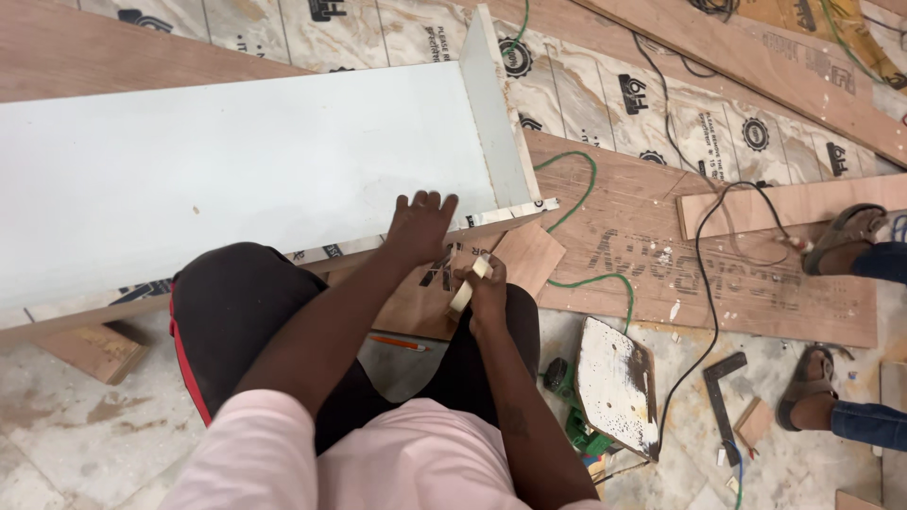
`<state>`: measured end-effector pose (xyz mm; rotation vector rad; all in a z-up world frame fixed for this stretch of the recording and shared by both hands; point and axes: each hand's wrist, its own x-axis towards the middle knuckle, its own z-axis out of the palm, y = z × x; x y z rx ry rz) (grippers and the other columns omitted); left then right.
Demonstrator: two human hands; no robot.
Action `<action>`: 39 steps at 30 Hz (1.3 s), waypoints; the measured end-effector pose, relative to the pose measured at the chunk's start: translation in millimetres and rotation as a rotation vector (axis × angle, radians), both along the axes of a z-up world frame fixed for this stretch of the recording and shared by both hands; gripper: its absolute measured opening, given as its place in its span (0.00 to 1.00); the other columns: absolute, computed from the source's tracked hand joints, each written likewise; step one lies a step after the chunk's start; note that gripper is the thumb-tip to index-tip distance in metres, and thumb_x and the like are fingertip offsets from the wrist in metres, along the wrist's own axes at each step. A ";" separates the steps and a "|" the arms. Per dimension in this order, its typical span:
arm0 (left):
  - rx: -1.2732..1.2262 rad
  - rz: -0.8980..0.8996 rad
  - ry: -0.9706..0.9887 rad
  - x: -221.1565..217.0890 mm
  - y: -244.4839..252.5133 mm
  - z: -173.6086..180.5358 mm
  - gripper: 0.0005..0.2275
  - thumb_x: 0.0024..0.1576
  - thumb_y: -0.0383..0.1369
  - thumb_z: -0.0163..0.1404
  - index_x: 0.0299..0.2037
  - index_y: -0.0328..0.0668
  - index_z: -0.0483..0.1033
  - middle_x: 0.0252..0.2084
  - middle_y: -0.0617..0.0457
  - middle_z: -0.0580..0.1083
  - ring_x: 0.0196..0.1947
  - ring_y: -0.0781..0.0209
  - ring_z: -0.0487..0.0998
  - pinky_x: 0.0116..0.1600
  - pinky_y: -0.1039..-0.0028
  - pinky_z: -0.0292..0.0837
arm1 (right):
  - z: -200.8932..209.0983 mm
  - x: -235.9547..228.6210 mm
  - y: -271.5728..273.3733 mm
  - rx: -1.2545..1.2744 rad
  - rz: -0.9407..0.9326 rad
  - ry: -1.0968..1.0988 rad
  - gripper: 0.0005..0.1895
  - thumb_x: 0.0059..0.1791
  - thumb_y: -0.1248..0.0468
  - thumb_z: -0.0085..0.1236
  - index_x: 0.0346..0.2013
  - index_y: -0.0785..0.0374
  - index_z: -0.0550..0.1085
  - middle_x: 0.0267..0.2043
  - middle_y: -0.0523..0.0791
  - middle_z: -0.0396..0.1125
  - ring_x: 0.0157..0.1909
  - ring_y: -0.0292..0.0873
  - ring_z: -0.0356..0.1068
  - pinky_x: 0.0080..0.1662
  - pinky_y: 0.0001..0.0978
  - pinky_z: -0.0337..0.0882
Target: The person sits on the floor and applies a strip of white edge tape to the long edge of a white wooden drawer. They smooth the tape along the edge with their fingers to ensure it adheres properly.
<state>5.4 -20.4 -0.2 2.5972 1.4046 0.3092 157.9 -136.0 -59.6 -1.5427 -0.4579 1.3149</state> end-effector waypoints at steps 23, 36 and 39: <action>-0.245 0.259 -0.550 -60.2 -28.6 12.1 0.12 0.48 0.40 0.64 0.25 0.41 0.79 0.27 0.51 0.78 0.33 0.52 0.78 0.39 0.59 0.71 | 90.5 -77.0 -11.8 0.126 0.291 -0.187 0.41 0.53 0.58 0.56 0.73 0.64 0.45 0.34 0.55 0.74 0.30 0.41 0.74 0.32 0.31 0.74; -0.496 0.427 -0.515 -49.1 4.6 6.2 0.11 0.57 0.41 0.58 0.34 0.43 0.76 0.27 0.51 0.78 0.33 0.52 0.80 0.43 0.58 0.70 | 52.1 -71.9 0.5 0.014 0.291 -0.207 0.21 0.56 0.57 0.50 0.57 0.69 0.71 0.29 0.48 0.71 0.24 0.37 0.70 0.26 0.28 0.70; -0.500 0.439 -0.509 -47.8 8.5 3.4 0.11 0.57 0.42 0.58 0.36 0.44 0.77 0.29 0.51 0.78 0.34 0.52 0.81 0.43 0.58 0.71 | 49.4 -72.2 5.8 0.038 0.267 -0.142 0.20 0.55 0.59 0.51 0.57 0.69 0.71 0.30 0.48 0.72 0.24 0.37 0.71 0.27 0.29 0.71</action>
